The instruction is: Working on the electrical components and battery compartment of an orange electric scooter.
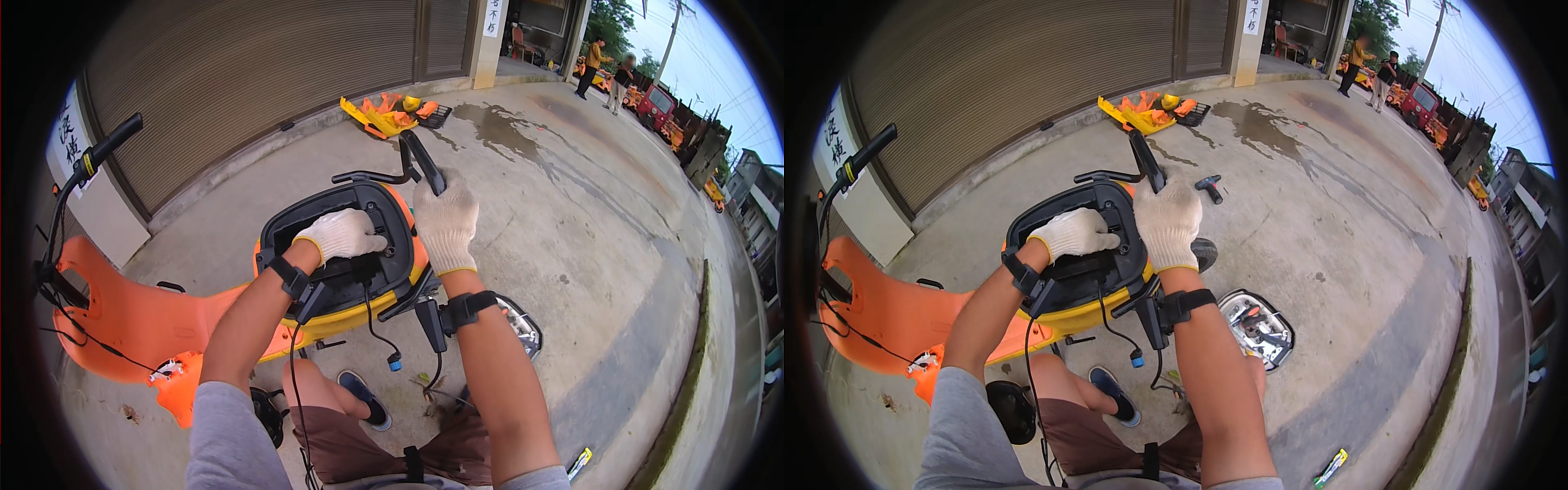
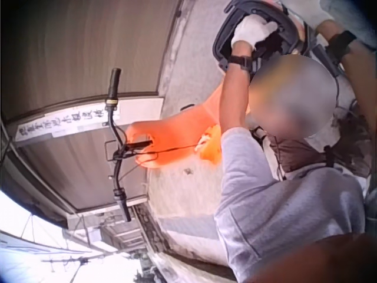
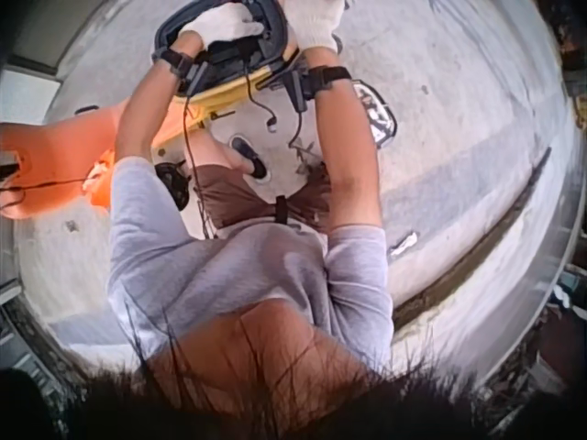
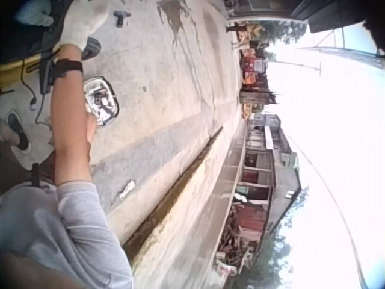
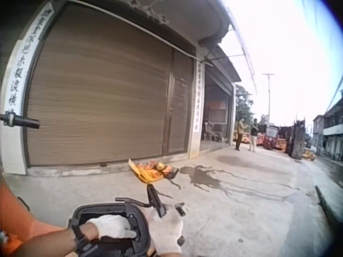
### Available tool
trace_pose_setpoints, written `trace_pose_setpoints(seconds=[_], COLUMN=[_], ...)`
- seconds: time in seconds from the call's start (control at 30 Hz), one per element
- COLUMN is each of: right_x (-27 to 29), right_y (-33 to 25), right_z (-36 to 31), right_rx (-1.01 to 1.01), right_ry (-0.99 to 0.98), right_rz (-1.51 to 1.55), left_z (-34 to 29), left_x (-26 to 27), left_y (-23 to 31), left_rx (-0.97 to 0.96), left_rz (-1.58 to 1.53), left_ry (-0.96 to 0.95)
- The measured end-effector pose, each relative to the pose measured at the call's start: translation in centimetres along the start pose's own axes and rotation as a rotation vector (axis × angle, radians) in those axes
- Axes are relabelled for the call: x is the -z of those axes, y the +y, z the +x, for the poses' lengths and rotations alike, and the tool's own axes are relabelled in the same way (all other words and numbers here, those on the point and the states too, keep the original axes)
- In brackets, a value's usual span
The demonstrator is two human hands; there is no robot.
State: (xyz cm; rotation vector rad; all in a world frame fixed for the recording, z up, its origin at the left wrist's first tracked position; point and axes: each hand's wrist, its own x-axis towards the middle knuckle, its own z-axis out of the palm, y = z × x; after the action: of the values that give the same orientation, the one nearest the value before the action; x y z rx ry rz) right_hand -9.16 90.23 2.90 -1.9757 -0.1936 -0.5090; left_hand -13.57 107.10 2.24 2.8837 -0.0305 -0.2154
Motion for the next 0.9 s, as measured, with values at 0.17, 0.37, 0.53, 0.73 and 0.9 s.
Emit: trace_pose_setpoints(seconds=[0.17, 0.37, 0.53, 0.73, 0.9], right_x=[-0.2, 0.0, -0.1, -0.2, 0.0], right_y=[0.1, 0.1, 0.3, 0.4, 0.3], right_z=[0.1, 0.1, 0.2, 0.2, 0.1], right_rx=[0.019, 0.0, 0.012, -0.001, -0.002], right_ry=[0.001, -0.022, -0.014, -0.019, -0.042], right_rz=[0.028, 0.006, 0.013, 0.047, 0.015], left_z=[0.6, 1.2, -1.3, -2.7, -1.4], left_x=[0.6, 0.7, -0.9, -7.2, -9.1], left_y=[-0.3, 0.0, 0.8, 3.7, 4.8], left_rx=[0.074, 0.014, 0.205, 0.335, 0.358], left_rz=[0.112, 0.2, -0.215, -1.325, -1.769], left_ry=[-0.056, -0.045, -0.2, -0.128, 0.113])
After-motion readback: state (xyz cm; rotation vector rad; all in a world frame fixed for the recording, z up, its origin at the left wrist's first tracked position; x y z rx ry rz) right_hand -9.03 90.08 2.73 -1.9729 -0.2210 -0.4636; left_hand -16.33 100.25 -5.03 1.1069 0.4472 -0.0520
